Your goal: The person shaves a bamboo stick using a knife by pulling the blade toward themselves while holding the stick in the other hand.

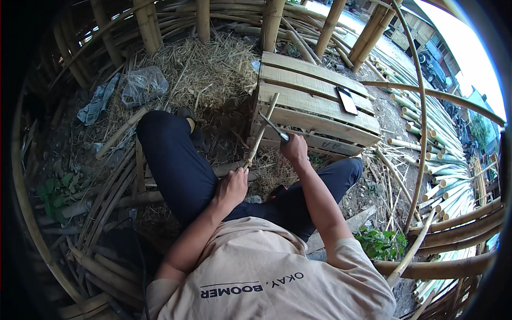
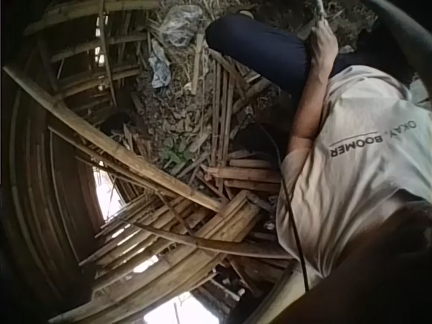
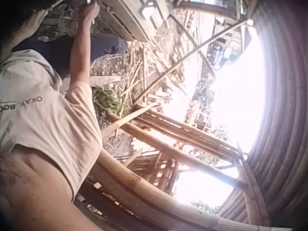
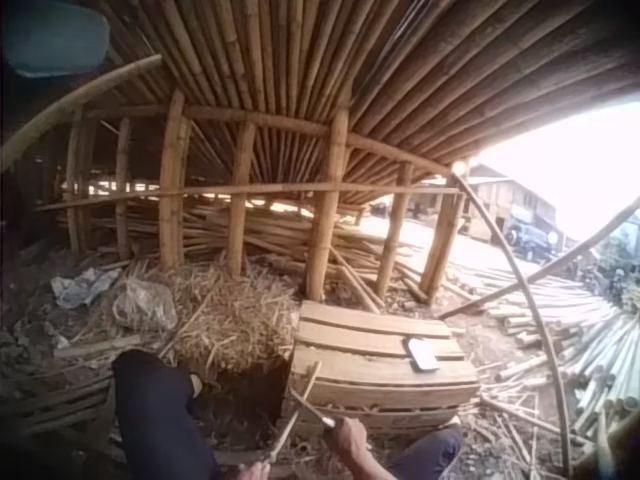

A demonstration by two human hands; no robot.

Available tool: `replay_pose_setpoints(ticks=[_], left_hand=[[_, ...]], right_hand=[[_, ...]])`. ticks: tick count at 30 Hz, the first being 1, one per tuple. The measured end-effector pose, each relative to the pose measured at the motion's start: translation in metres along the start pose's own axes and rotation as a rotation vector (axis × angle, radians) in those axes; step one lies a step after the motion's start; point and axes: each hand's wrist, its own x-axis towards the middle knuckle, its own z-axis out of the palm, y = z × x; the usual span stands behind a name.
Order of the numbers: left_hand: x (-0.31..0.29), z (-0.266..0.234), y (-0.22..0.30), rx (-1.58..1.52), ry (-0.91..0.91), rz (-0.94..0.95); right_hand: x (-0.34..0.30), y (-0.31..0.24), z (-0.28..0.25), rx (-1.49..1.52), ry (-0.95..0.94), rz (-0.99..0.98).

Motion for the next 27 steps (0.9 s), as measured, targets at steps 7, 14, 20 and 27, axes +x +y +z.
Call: replay_pose_setpoints(ticks=[7, 14, 20, 27], left_hand=[[-0.01, 0.0, -0.003, -0.089, -0.038, 0.007], [-0.011, 0.002, -0.008, -0.094, -0.045, -0.033], [-0.005, 0.004, 0.001, -0.14, -0.021, 0.035], [-0.006, 0.004, -0.001, -0.116, -0.04, 0.011]], right_hand=[[-0.017, -0.016, -0.018, -0.035, -0.073, -0.181], [-0.013, -0.01, -0.023, -0.041, -0.029, -0.151], [-0.003, 0.012, 0.003, -0.011, 0.088, 0.026], [-0.007, 0.004, 0.001, -0.061, 0.089, -0.135]])
